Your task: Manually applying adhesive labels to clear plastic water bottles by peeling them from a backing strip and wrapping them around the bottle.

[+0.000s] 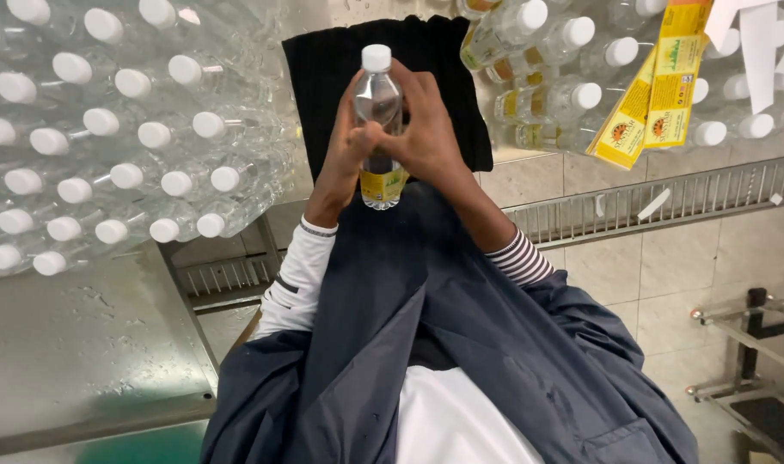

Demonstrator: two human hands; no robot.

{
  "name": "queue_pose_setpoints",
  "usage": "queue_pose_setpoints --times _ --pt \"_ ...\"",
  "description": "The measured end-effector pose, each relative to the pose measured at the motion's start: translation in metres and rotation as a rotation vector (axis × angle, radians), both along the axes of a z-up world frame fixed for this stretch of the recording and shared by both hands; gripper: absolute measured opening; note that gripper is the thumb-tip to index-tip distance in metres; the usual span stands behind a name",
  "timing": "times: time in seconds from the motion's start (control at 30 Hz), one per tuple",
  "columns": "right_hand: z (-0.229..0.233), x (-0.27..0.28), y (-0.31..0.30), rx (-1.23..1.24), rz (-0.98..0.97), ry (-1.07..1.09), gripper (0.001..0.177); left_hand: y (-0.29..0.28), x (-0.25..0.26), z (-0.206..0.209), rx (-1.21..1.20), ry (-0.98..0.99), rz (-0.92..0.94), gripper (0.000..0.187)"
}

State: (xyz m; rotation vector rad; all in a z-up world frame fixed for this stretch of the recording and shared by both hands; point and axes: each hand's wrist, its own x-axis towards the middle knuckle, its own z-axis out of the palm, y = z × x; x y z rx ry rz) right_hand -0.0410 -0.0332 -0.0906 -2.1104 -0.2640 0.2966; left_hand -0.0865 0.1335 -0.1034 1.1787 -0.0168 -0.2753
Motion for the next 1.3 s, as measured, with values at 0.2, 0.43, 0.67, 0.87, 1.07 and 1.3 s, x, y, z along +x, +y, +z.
queue_pose_setpoints --times 0.2,0.43,0.67,0.87,1.07,1.3 --pt "0.032 -0.051 0.003 -0.207 0.015 -0.645 0.081 -0.025 0.017 -0.062 -0.127 0.289 0.462 0.056" --pt "-0.059 -0.084 0.0 -0.514 -0.039 -0.586 0.106 -0.044 0.024 -0.046 -0.077 0.271 0.712 0.103" --pt "-0.032 -0.078 -0.009 0.132 -0.225 -0.439 0.087 -0.038 0.022 -0.017 -0.531 -0.361 0.108 0.104" --pt "0.013 -0.084 -0.013 0.114 -0.111 -0.298 0.095 -0.023 0.031 -0.005 -0.835 -0.467 0.021 0.101" --pt "0.022 -0.069 -0.023 -0.069 -0.2 -0.519 0.093 -0.025 0.021 0.008 -0.497 -0.105 0.409 0.077" --pt "0.037 -0.072 -0.029 0.341 -0.09 -0.193 0.089 -0.017 0.027 0.016 -0.566 -0.065 0.402 0.064"
